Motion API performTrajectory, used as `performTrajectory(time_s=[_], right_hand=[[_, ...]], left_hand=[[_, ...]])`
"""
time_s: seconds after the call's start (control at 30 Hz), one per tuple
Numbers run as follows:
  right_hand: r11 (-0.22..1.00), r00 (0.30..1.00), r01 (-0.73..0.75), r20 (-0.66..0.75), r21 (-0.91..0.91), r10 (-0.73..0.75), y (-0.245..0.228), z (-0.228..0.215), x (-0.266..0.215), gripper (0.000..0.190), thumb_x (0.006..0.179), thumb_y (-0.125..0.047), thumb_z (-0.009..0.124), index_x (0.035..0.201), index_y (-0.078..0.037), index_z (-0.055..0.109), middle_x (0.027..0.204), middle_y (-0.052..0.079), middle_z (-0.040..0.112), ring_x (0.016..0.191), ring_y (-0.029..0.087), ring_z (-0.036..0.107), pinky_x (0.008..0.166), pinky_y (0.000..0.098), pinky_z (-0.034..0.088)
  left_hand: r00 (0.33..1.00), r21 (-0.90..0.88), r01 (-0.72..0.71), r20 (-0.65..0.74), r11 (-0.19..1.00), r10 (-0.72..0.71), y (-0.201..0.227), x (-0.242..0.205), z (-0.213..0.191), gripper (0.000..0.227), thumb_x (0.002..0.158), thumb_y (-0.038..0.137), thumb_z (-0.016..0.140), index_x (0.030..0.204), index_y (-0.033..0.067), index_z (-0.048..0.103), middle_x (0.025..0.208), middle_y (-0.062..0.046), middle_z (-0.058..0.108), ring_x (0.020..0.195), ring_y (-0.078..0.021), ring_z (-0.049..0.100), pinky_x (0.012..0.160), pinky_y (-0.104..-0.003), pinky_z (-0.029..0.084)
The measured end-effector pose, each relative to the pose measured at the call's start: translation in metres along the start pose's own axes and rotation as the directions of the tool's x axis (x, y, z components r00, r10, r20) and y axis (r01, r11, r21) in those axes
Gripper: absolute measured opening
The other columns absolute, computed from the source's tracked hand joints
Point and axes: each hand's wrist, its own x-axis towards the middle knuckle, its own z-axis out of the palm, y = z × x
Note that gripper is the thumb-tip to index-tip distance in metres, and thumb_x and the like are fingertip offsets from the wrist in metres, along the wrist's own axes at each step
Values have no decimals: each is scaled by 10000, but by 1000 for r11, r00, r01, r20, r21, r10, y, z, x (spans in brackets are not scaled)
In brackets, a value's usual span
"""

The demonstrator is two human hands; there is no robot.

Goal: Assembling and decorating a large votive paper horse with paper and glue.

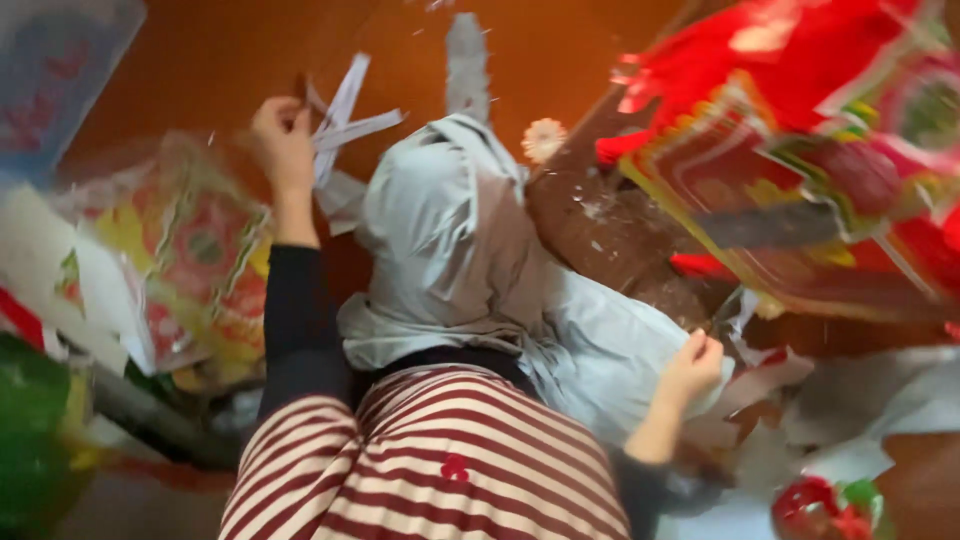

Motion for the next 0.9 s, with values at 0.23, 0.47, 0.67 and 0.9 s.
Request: performTrajectory(time_s=[0.23,0.47,0.67,0.9], right_hand=[[986,999,25,-36,-163,-32,-3,8,6,239,1090,-231,627,1051,-16,724,883,214,705,762,374,654,673,487,501],[976,998,47,-18,-214,-52,-6,10,5,227,1094,-209,615,1087,-18,737,923,228,714,793,393,669,688,502,515],[979,999,-48,-2,-200,49,-15,11,4,247,1092,-250,605,1137,-43,734,975,200,736,848,359,700,737,477,536],[980,997,-81,-28,-179,77,-20,6,3,261,1092,-266,597,1147,-54,739,1028,181,745,895,364,702,772,482,537]], left_hand=[[986,120,105,121,987,-119,-13,2,47,191,925,171,776,860,2,715,869,-186,728,812,-360,697,711,-462,509],[997,130,46,-65,990,-38,-78,30,97,188,839,-15,646,983,21,761,1219,-272,637,1146,-431,586,992,-458,467],[990,304,-74,138,950,33,-97,47,115,221,796,89,749,994,-8,747,1225,-324,616,1116,-476,579,976,-511,446],[982,-196,-72,-183,978,36,27,45,20,263,921,-62,553,1173,-55,626,1090,-245,654,1009,-408,655,867,-463,527]])
